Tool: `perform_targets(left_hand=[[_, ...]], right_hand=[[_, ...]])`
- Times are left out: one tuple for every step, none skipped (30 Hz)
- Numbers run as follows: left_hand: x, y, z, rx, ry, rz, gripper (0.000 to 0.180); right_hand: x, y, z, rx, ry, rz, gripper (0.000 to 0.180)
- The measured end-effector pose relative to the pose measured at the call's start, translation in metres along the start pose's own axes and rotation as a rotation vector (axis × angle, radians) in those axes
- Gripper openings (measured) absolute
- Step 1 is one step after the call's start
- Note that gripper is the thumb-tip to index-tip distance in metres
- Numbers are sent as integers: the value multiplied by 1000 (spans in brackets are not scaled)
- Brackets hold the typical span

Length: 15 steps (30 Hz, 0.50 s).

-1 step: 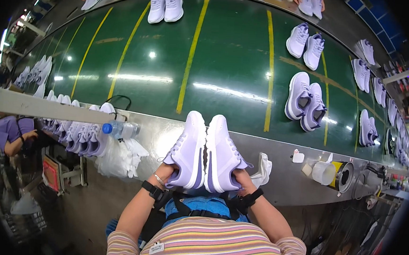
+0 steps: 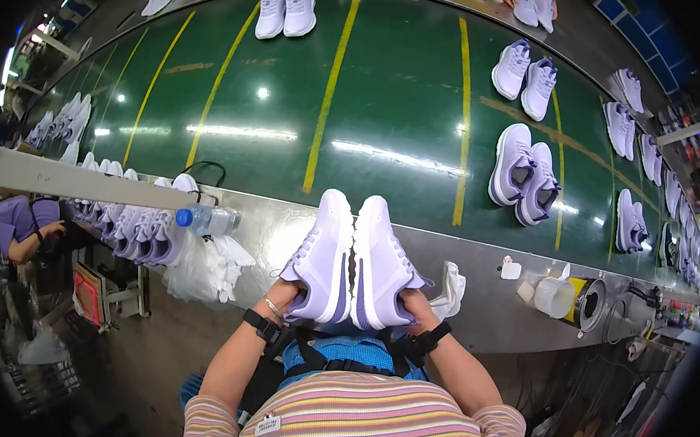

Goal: Wiping and inspecting newly manufactured shoes on a production line.

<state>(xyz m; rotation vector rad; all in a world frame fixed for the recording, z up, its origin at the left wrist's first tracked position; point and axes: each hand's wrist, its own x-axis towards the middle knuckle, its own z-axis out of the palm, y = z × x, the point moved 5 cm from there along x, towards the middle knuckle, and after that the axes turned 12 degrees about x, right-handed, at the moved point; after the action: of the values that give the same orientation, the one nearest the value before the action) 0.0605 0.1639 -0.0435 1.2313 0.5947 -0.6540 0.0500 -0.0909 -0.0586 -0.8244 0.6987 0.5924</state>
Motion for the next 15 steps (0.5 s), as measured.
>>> perform_targets(left_hand=[[-1, -3, -1, -1, 4, -2, 34], [-1, -6, -2, -38, -3, -12, 34], [-1, -8, -3, -74, -14, -23, 34], [-1, -9, -4, -70, -22, -25, 34], [0, -12, -5, -129, -35, -60, 34], [1, -13, -7, -187, -50, -95, 34], [2, -12, -9, -184, -59, -96, 34], [3, -13, -11, -153, -68, -138, 34], [4, -14, -14, -121, -77, -178, 35], [7, -15, -19, -119, -85, -171, 35], [10, -17, -22, -149, -123, -139, 36], [12, -19, -25, -178, -161, -106, 36], [12, -17, -25, -175, -172, -105, 36], [13, -15, -25, -170, -190, -87, 35], [13, -14, -25, -165, -207, -71, 34]], right_hand=[[2, 0, -1, 19, -14, 40, 37], [1, 0, 0, 25, 8, 66, 37], [2, 3, 0, 28, 11, 65, 37], [3, 6, 3, 63, -20, 66, 36], [4, 8, 5, 98, -50, 64, 36], [4, 9, 5, 103, -42, 55, 36], [3, 10, 7, 80, -44, 37, 36], [2, 11, 8, 56, -45, 18, 36], [2, 16, 7, 58, -40, 10, 36], [2, 19, 11, 109, -39, 17, 36], [3, 21, 15, 160, -40, 25, 36], [1, 22, 16, 131, -4, 25, 37], [2, 24, 14, 132, 0, 15, 37], [5, 28, 9, 89, -6, -1, 38], [7, 31, 4, 46, -11, -17, 38]])
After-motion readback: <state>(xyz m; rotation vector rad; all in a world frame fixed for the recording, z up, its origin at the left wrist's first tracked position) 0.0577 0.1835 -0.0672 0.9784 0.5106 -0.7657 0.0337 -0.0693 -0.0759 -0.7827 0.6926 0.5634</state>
